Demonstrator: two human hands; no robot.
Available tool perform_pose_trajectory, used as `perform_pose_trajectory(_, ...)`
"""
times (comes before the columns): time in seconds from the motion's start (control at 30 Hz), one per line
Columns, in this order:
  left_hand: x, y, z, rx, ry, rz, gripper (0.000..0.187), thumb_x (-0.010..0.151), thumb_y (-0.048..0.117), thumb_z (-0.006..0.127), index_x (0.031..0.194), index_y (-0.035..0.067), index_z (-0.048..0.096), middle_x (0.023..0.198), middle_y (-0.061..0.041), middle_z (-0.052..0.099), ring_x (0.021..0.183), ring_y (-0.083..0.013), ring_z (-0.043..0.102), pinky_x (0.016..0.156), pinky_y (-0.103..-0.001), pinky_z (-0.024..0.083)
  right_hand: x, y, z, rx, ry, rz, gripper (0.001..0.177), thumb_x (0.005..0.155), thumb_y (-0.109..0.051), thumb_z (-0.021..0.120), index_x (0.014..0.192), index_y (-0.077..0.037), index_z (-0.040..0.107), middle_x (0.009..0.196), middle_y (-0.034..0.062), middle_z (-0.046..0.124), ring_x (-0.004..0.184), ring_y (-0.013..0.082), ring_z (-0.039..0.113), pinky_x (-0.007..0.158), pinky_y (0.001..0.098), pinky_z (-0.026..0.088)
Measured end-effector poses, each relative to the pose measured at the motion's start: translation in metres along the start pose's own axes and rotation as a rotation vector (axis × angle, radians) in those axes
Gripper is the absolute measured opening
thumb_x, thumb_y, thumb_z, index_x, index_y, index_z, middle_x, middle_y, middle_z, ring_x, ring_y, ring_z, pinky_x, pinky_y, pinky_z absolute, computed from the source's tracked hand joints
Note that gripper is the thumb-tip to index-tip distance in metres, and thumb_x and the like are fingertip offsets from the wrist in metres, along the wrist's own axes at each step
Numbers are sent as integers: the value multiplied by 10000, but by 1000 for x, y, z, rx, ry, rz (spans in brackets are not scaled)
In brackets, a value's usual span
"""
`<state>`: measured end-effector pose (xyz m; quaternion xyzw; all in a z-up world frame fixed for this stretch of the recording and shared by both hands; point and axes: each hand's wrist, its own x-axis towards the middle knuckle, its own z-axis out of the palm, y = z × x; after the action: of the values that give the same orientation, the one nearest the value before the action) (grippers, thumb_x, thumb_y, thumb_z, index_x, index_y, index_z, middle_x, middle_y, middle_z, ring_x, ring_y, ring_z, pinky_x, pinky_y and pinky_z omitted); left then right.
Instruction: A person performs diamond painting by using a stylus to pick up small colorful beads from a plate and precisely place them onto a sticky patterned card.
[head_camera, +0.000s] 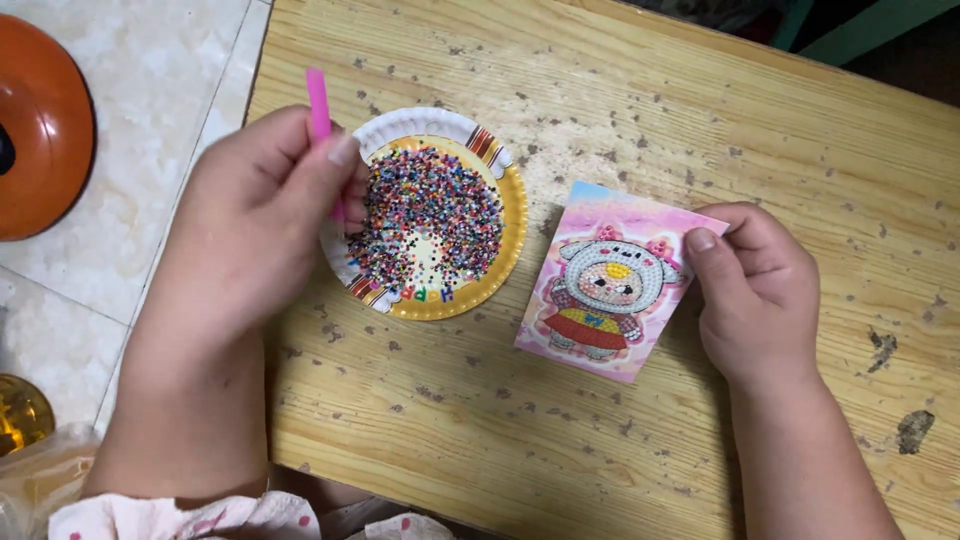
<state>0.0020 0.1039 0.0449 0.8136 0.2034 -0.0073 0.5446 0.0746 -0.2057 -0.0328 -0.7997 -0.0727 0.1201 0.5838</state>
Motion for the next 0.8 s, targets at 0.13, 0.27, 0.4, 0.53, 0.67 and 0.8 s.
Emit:
perform_pose_trajectory(0.13,-37,-7,-9,403,-57,31,242,988,224,492,771,117,508,693,8,477,651,-139,444,576,-305,349,0,-3,1,-17,6,9,78,980,-97,528,952,-42,575,817,22,604,716,91,538,677,229,454)
perform_pose_trajectory(0.27,-75,-40,-10,537,-254,482,189,880,219,547,981,121,674,746,-9,684,582,-170,643,520,-329,500,-1,-4,1,-57,29,39,85,981,-98,520,959,-47,585,801,12,590,712,87,526,669,229,449)
perform_pose_trajectory(0.4,-97,-77,-7,768,-225,661,364,869,234,587,1197,77,584,733,-29,638,566,-260,592,498,-383,485,-2,-3,3,-19,22,18,76,988,-82,510,950,-49,567,783,7,566,701,81,506,667,221,436)
perform_pose_trajectory(0.53,-99,-91,-1,875,-207,644,423,867,288,602,1234,81,573,641,-10,601,488,-255,560,423,-388,447,-1,-1,1,-30,28,22,70,996,-80,516,966,-52,572,804,4,574,718,80,509,677,222,437)
perform_pose_trajectory(0.67,-100,-90,1,896,-204,618,424,872,321,588,1236,103,576,655,-5,601,492,-257,562,414,-399,439,-2,1,2,11,37,36,64,992,-99,528,978,-58,576,816,-4,585,716,70,520,675,212,448)
perform_pose_trajectory(0.8,-94,-80,-3,668,-232,596,361,878,265,575,1184,73,584,844,-23,700,591,-265,624,490,-384,472,-2,-1,2,-30,34,24,81,992,-112,525,972,-53,577,782,-7,561,692,71,493,654,214,426)
